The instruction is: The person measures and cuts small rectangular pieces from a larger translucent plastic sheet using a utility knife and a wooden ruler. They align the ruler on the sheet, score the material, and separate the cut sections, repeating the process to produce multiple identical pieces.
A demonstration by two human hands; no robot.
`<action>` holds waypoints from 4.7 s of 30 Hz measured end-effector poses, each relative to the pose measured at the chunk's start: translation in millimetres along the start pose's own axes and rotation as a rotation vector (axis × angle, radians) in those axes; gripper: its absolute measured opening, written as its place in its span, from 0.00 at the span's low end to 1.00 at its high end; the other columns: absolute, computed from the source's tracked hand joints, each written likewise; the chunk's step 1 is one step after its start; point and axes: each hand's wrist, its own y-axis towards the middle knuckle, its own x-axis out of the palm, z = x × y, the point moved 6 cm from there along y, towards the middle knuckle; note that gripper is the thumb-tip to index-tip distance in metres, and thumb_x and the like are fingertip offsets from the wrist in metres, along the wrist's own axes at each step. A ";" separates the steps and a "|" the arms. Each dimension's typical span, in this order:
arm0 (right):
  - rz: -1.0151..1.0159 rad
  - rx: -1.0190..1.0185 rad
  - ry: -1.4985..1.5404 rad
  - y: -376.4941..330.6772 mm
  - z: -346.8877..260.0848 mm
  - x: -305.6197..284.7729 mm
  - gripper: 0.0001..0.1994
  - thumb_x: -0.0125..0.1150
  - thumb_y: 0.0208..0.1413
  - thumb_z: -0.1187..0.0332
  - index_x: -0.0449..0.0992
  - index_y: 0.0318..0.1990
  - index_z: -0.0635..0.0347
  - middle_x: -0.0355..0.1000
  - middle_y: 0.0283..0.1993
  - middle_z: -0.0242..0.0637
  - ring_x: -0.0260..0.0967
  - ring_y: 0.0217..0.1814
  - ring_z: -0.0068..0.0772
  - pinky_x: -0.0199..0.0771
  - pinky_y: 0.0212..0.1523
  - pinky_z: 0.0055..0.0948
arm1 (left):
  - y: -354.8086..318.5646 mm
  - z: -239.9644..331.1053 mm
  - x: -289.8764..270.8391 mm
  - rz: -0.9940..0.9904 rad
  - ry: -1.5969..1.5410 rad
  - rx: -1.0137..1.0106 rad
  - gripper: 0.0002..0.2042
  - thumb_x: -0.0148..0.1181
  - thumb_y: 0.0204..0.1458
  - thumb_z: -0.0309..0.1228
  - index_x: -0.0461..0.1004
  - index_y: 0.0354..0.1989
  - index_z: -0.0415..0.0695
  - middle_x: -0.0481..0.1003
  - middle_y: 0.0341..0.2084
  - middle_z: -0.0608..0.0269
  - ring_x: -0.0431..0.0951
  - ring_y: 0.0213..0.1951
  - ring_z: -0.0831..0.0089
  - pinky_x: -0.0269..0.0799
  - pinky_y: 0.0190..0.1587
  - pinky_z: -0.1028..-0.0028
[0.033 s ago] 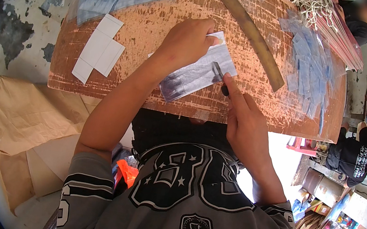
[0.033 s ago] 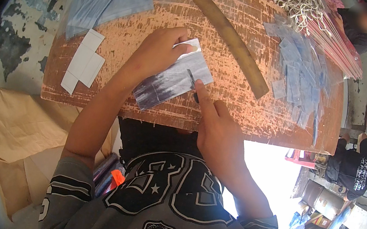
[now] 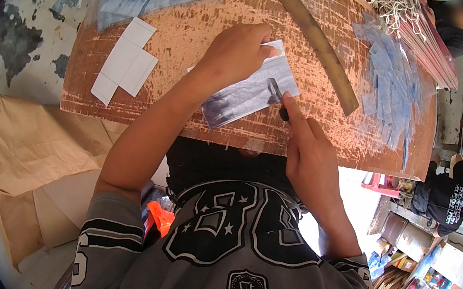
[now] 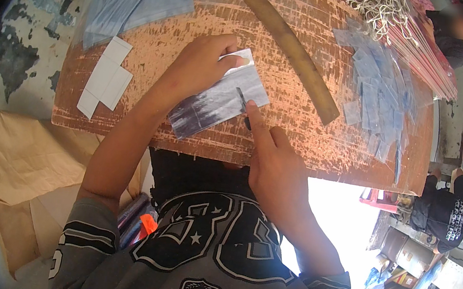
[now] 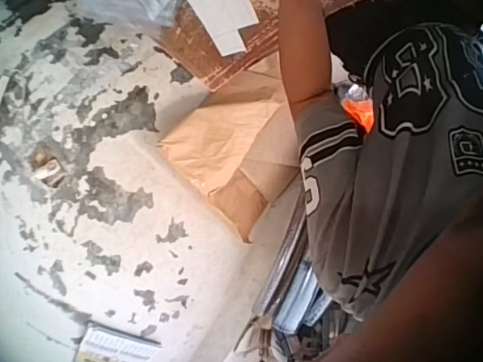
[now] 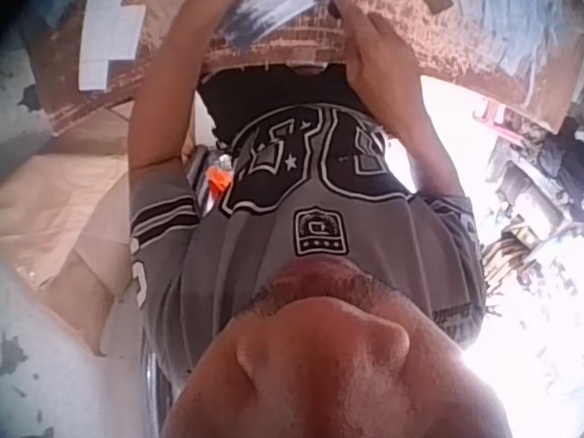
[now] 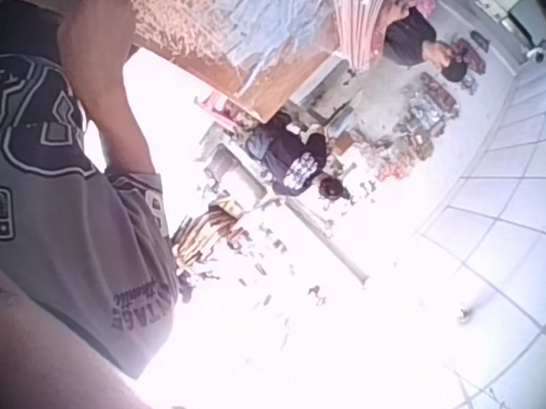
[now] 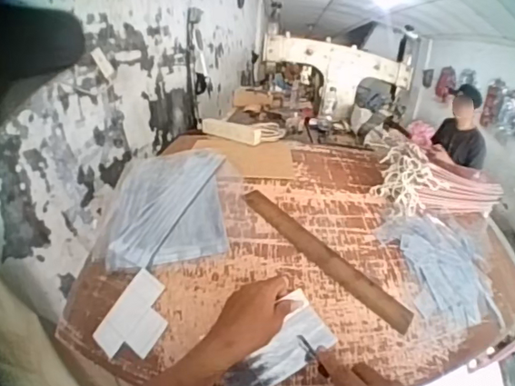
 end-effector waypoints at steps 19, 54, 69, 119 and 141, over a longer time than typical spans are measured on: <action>-0.004 -0.040 -0.051 0.0 0.3 -1.3 0.39 0.57 0.63 0.81 0.62 0.81 0.42 0.72 0.42 0.48 0.78 0.36 0.57 0.79 0.37 0.53 | -0.5 1.0 0.3 0.014 0.029 -0.008 0.13 0.69 0.61 0.35 0.75 0.35 0.37 0.79 0.29 0.45 0.79 0.34 0.45 0.72 0.40 0.53; -0.027 -0.013 -0.202 -1.5 -2.7 7.2 0.41 0.53 0.60 0.83 0.60 0.82 0.44 0.73 0.38 0.48 0.79 0.30 0.56 0.80 0.32 0.53 | -6.2 5.9 1.9 0.035 0.097 -0.026 0.17 0.69 0.61 0.43 0.78 0.39 0.39 0.83 0.34 0.46 0.82 0.40 0.43 0.75 0.44 0.52; -0.057 0.003 -0.154 -2.1 3.3 4.4 0.38 0.56 0.64 0.81 0.61 0.82 0.44 0.76 0.39 0.51 0.78 0.33 0.59 0.77 0.34 0.55 | -8.5 6.4 5.9 0.056 0.154 0.036 0.18 0.67 0.62 0.47 0.77 0.41 0.41 0.83 0.36 0.49 0.83 0.41 0.44 0.75 0.43 0.51; -0.020 0.021 -0.057 -3.8 6.1 3.4 0.37 0.55 0.65 0.84 0.64 0.80 0.45 0.81 0.51 0.56 0.81 0.47 0.64 0.79 0.46 0.52 | -8.4 6.5 7.4 0.035 0.184 0.036 0.17 0.66 0.63 0.45 0.78 0.44 0.42 0.84 0.38 0.49 0.84 0.43 0.46 0.77 0.46 0.52; 0.007 -0.026 -0.090 -4.9 5.2 3.7 0.37 0.56 0.67 0.80 0.60 0.82 0.38 0.74 0.37 0.49 0.78 0.35 0.57 0.77 0.37 0.54 | -7.8 9.1 8.1 0.015 0.193 0.013 0.15 0.67 0.62 0.43 0.80 0.45 0.42 0.84 0.39 0.51 0.85 0.44 0.47 0.77 0.46 0.52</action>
